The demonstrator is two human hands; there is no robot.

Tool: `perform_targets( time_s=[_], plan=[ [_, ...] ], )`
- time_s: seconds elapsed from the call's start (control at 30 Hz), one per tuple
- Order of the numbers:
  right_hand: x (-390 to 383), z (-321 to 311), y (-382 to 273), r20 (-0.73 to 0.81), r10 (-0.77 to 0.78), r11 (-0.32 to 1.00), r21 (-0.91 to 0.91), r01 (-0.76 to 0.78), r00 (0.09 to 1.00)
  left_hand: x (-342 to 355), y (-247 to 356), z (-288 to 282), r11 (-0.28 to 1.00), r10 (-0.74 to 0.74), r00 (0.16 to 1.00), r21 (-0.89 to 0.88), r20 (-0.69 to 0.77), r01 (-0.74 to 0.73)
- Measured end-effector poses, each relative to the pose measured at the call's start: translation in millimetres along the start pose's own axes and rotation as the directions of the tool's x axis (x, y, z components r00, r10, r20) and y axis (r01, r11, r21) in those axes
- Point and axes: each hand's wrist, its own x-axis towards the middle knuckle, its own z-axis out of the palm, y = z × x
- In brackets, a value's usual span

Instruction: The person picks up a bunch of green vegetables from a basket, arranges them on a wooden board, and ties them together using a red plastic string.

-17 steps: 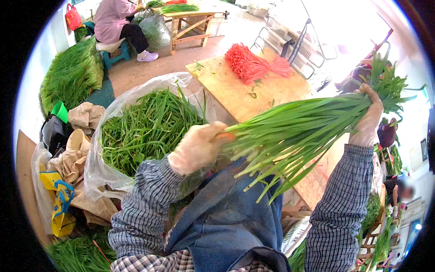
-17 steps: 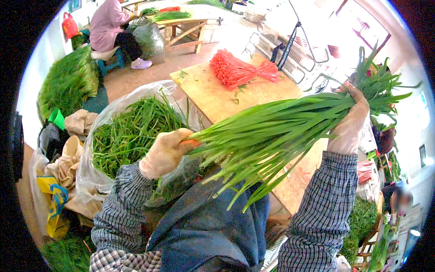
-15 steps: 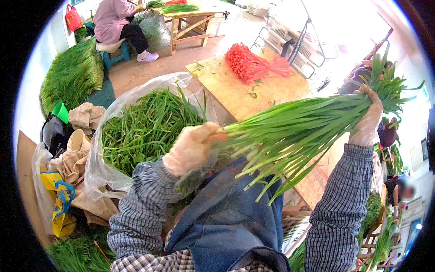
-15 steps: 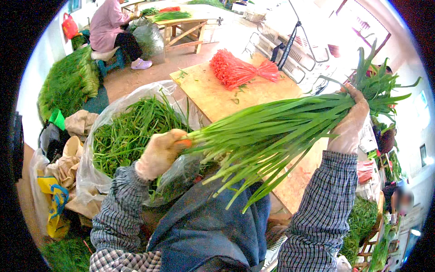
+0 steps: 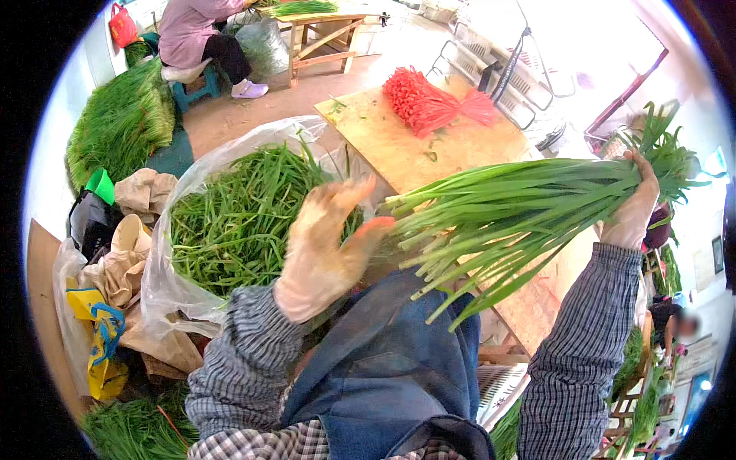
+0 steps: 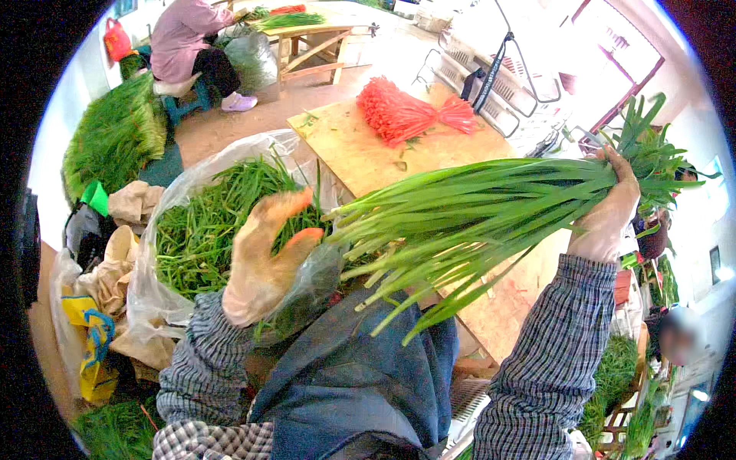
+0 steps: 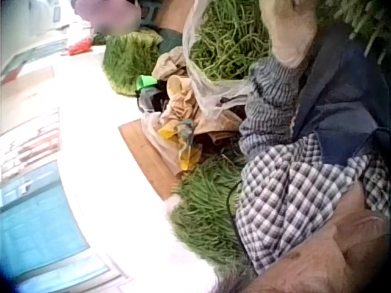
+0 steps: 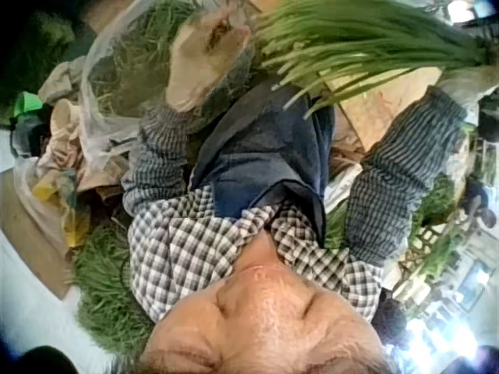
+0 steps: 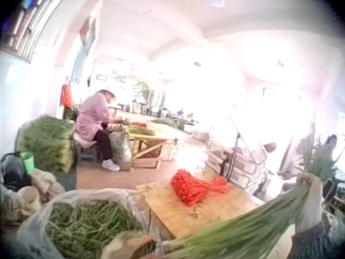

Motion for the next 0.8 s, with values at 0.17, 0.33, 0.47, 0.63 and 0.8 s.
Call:
perform_targets(
  time_s=[0.17,0.33,0.47,0.63,0.8],
  plan=[
    [9.4,-8.9,6.9,0.138,0.025,0.97,0.237,-0.058,0.99,5.3,16.0,35.4,0.933,-0.1,0.918,-0.285,0.384,0.221],
    [26.2,-50.9,-6.3,0.445,-0.018,0.765,0.583,-0.274,0.895,-44.2,3.3,22.1,0.99,-0.072,0.862,-0.067,0.502,0.122],
    [41.1,-72.1,8.3,0.564,-0.195,0.483,0.767,-0.422,0.802,-69.9,-16.4,8.0,0.942,-0.305,0.901,-0.039,0.308,0.333],
    [34.2,-76.6,22.7,0.614,-0.387,0.402,0.784,-0.473,0.688,-34.3,8.5,18.9,0.904,-0.297,0.907,-0.218,0.297,0.367],
    [36.3,-85.2,23.2,0.638,-0.417,0.355,0.77,-0.53,0.647,-28.4,22.1,43.8,0.92,-0.127,0.915,-0.298,0.382,0.253]
  ],
)
